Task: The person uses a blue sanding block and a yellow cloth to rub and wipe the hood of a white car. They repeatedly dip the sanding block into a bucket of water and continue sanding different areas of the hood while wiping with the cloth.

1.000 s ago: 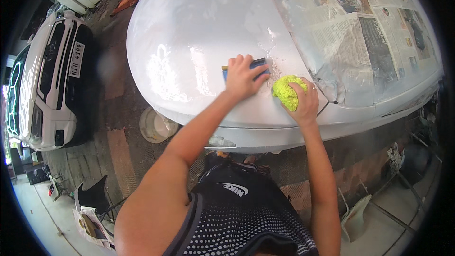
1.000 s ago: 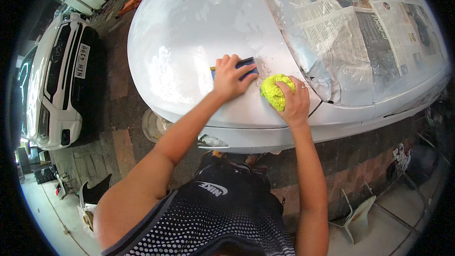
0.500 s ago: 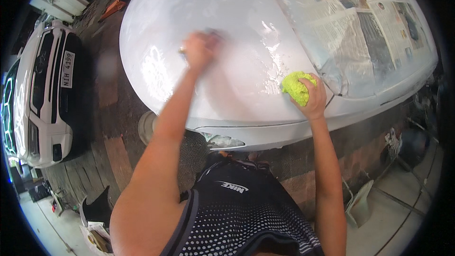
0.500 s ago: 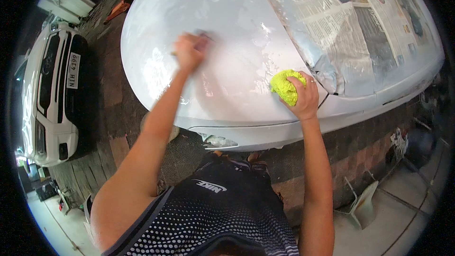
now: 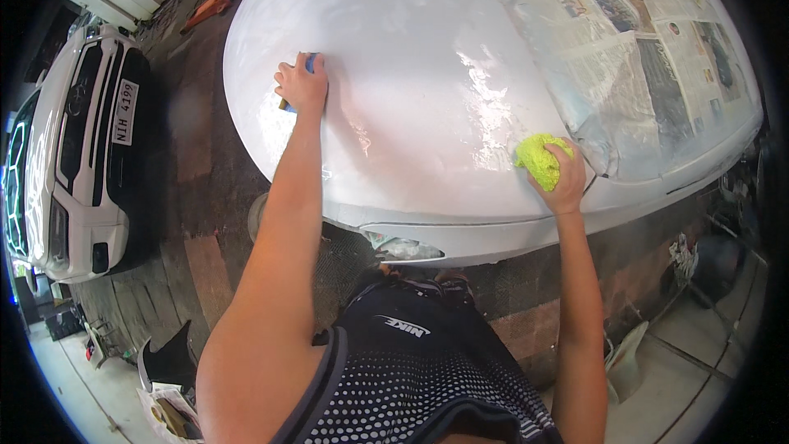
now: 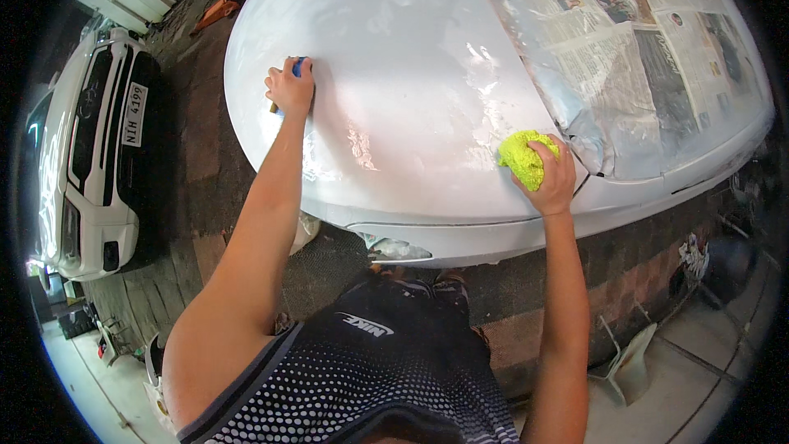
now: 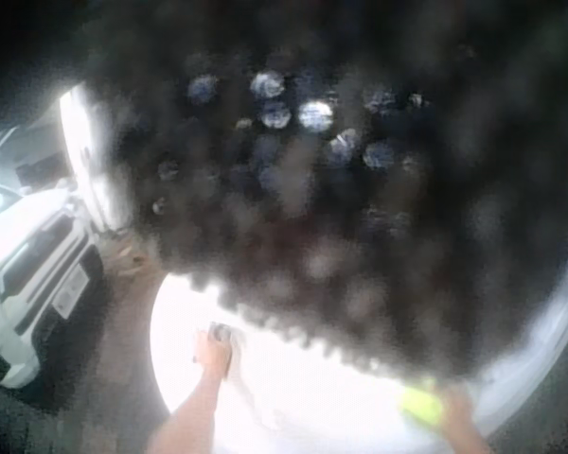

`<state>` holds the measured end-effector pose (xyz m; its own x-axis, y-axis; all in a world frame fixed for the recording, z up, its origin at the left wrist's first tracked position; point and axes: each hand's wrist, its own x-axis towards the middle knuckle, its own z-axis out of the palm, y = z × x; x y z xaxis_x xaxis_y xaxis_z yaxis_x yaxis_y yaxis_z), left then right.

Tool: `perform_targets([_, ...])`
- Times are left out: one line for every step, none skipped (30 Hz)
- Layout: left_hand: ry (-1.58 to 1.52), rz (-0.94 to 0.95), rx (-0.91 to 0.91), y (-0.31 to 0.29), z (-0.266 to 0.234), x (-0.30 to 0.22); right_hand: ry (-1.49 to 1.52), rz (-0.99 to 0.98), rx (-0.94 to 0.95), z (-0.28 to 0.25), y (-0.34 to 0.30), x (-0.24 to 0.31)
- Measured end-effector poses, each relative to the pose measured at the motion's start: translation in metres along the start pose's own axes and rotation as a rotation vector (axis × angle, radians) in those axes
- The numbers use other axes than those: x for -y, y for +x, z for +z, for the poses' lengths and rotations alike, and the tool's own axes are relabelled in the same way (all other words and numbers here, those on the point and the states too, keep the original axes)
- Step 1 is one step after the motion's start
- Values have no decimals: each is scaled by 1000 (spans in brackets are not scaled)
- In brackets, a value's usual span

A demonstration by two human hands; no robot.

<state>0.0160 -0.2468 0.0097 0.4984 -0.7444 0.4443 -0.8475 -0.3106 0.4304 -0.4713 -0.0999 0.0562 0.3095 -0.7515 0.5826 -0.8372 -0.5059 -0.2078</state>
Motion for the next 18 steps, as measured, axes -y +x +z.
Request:
perform_targets([39, -33, -41, 0, 5, -8, 2, -4, -5, 1, 2, 1])
perform_targets([69, -64, -77, -5, 11, -23, -6, -5, -9, 2, 3, 2])
perform_targets([-78, 67, 14, -34, 14, -52, -22, -3, -9, 0, 4, 2])
perform_targets([-142, 324, 2, -74, 14, -82, -31, -15, -25, 1, 4, 1])
perform_targets([-277, 498, 137, -113, 5, -112, -52, -20, -41, -1, 4, -2])
perform_targets([-378, 674, 225, -143, -12, -130, -58, -17, -50, 1, -2, -3])
perform_targets([-472, 849, 315, -158, -28, -137, -64, 8, -41, 2, -8, 0])
perform_targets([-533, 943, 375, -143, -24, -130, -77, 29, -36, -1, -9, 0])
perform_targets([-528, 1023, 224, -110, -10, -111, -84, 45, -38, -2, -7, -2])
perform_targets([-244, 840, 230, -70, 20, -82, -55, 26, -47, 2, 2, 0])
perform_targets([-287, 546, 273, -33, 22, -82, -54, 30, -48, 0, 4, -1])
perform_targets([-167, 315, 171, -6, 22, -78, -33, 26, -47, 3, 2, 2])
perform_targets([-63, 206, 102, -3, 22, -84, -24, 38, -40, 3, -2, 7])
perform_targets([-47, 167, 88, -13, 24, -104, -30, 41, -43, 1, -1, 7])
perform_targets([-77, 254, 92, -38, 24, -126, -38, 41, -51, -1, 2, 4])
perform_targets([-161, 474, 61, -77, 30, -136, -35, 48, -46, 1, 4, 7])
perform_targets([-266, 653, 171, -127, 20, -155, -47, 57, -51, 2, 1, 7])
perform_targets([-290, 743, 186, -132, 19, -156, -57, 65, -51, 0, -1, 8])
